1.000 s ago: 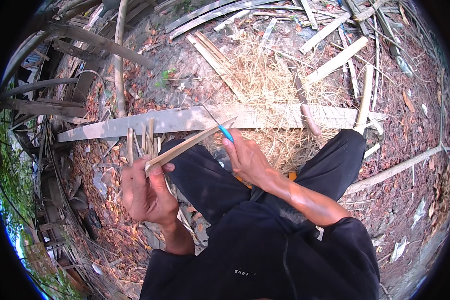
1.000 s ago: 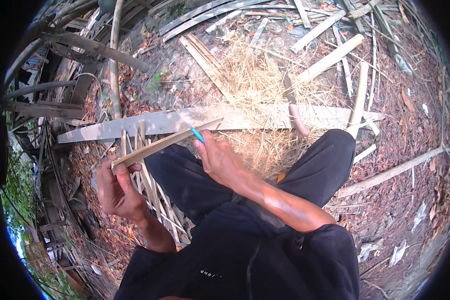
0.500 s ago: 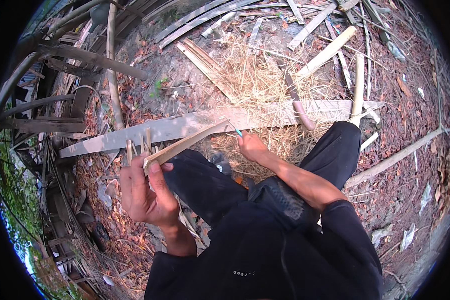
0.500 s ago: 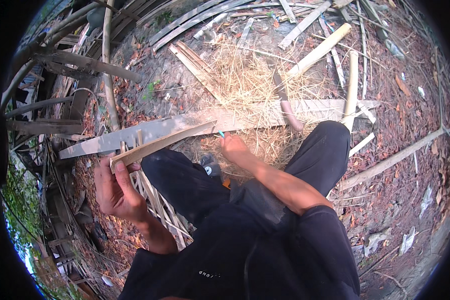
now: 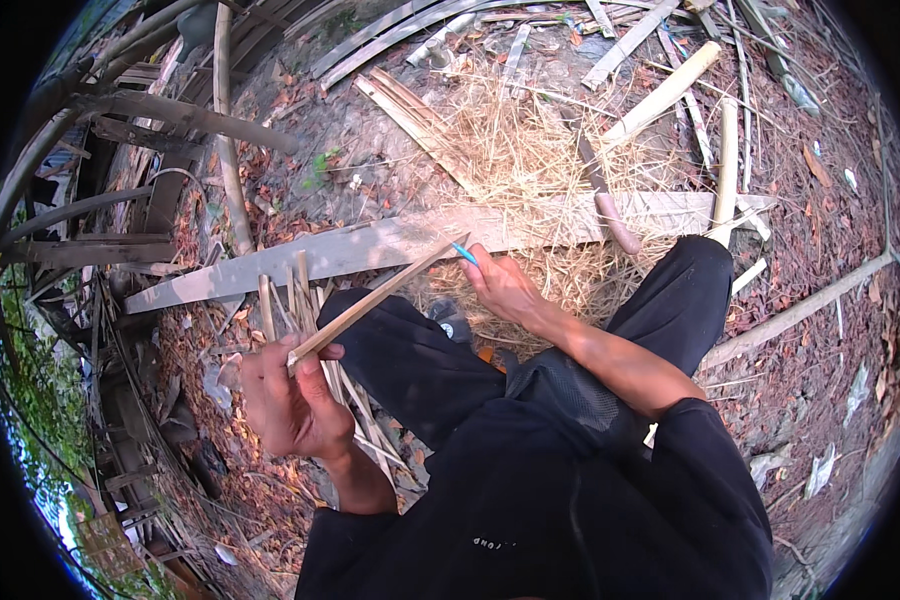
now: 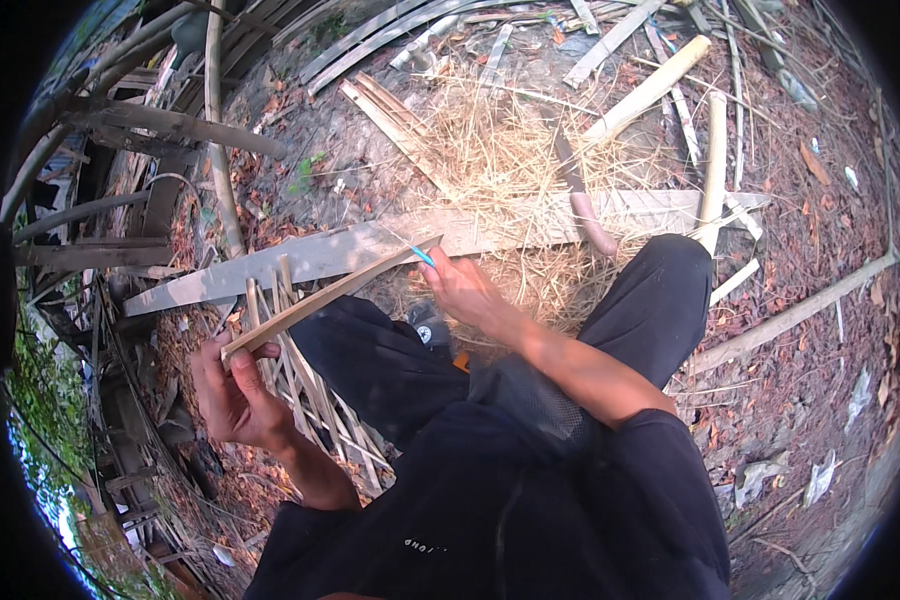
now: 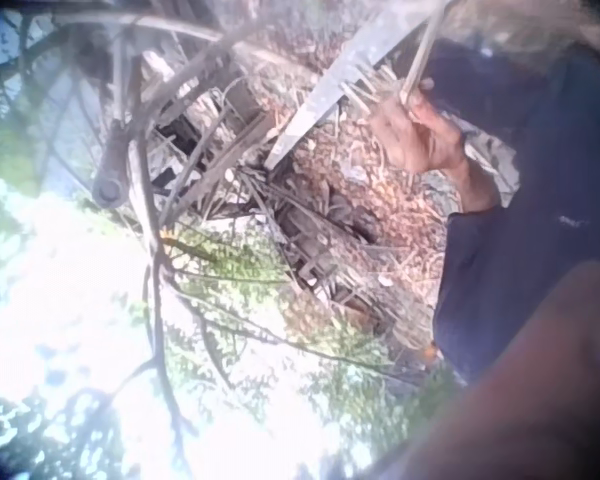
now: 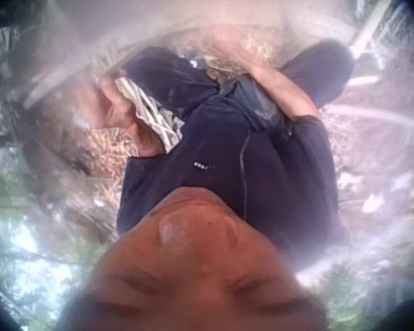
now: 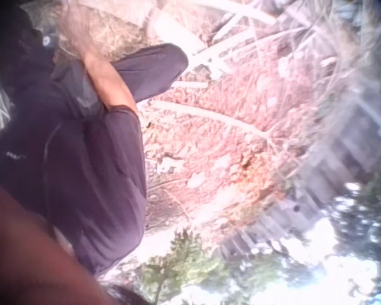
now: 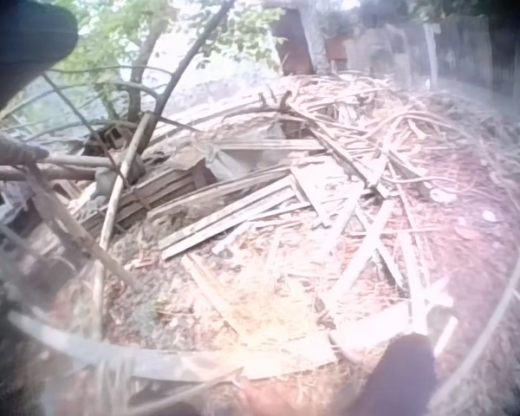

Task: The person sits on the ground and uses a knife to split a piece of bamboo into thin strips. They hold the bamboo with their left hand and carefully shave off layers with the knife in their right hand, creating a pile of thin bamboo strips.

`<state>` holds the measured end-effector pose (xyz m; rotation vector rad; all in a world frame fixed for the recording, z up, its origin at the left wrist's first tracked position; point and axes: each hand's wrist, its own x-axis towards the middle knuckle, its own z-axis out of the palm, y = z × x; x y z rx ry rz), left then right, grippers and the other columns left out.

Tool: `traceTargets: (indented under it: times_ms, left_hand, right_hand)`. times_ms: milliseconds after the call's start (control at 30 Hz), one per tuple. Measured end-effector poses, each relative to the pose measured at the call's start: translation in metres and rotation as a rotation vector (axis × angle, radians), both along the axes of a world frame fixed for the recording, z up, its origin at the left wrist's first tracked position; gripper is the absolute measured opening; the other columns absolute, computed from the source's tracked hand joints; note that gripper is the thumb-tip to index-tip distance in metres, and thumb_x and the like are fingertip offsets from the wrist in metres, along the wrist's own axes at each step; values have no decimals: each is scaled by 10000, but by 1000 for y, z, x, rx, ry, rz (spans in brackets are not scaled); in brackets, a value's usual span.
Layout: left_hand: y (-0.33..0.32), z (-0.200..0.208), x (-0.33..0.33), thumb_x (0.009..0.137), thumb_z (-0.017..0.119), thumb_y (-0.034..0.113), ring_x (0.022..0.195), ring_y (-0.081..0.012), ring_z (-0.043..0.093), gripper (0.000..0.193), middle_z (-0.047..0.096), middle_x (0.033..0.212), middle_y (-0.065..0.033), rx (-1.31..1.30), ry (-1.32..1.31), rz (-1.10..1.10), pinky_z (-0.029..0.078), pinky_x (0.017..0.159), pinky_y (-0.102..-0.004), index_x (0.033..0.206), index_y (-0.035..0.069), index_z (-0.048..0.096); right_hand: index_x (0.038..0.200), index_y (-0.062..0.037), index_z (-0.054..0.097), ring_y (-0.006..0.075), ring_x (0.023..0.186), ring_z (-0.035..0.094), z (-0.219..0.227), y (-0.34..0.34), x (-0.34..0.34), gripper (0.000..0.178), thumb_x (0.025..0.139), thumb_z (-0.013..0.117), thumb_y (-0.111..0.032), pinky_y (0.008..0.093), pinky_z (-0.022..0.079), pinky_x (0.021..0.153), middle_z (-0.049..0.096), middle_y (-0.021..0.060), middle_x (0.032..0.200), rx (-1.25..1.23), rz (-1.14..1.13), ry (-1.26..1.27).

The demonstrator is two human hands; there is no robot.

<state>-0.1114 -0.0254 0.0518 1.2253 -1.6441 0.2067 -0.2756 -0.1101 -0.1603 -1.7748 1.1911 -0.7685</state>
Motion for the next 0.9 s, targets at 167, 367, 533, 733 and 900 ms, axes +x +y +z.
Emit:
traceTargets:
  times_ms: [167,367,533,733,900]
  left_hand:
    - [-1,-4,9,890,532,-57,582,-244,641,200,574,860,-210,-8,18,-91,553,483,-292,1069,-122,592]
    - [3,-2,12,893,545,-37,569,-230,639,185,584,809,-205,-15,-39,-46,532,471,-279,1052,-114,599]
    - [3,-1,13,890,547,-43,566,-242,643,184,570,832,-202,-10,-23,-24,538,476,-285,1051,-113,601]
    - [0,0,9,887,530,-72,577,-269,651,194,532,867,-193,2,-26,-71,556,481,-310,1064,-108,598]
    - [1,-4,10,885,543,-54,558,-264,643,197,542,841,-195,-20,14,-86,546,465,-296,1065,-111,597]
  right_hand:
    - [1009,4,469,412,545,572,128,49,5,207,961,500,-196,463,425,489,540,213,580,-105,121,-310]
    - [956,1,457,403,511,567,163,66,6,158,934,545,-128,460,420,450,555,192,583,-43,192,-208]
    - [956,-5,454,406,479,551,130,49,2,171,953,516,-165,476,413,438,526,202,531,36,147,-26]
    - [992,9,469,424,499,561,141,54,-1,227,957,502,-213,506,426,451,545,213,533,-7,156,-65]
    - [1026,4,482,431,519,574,106,43,-5,236,941,523,-212,522,439,474,569,205,554,33,118,116]
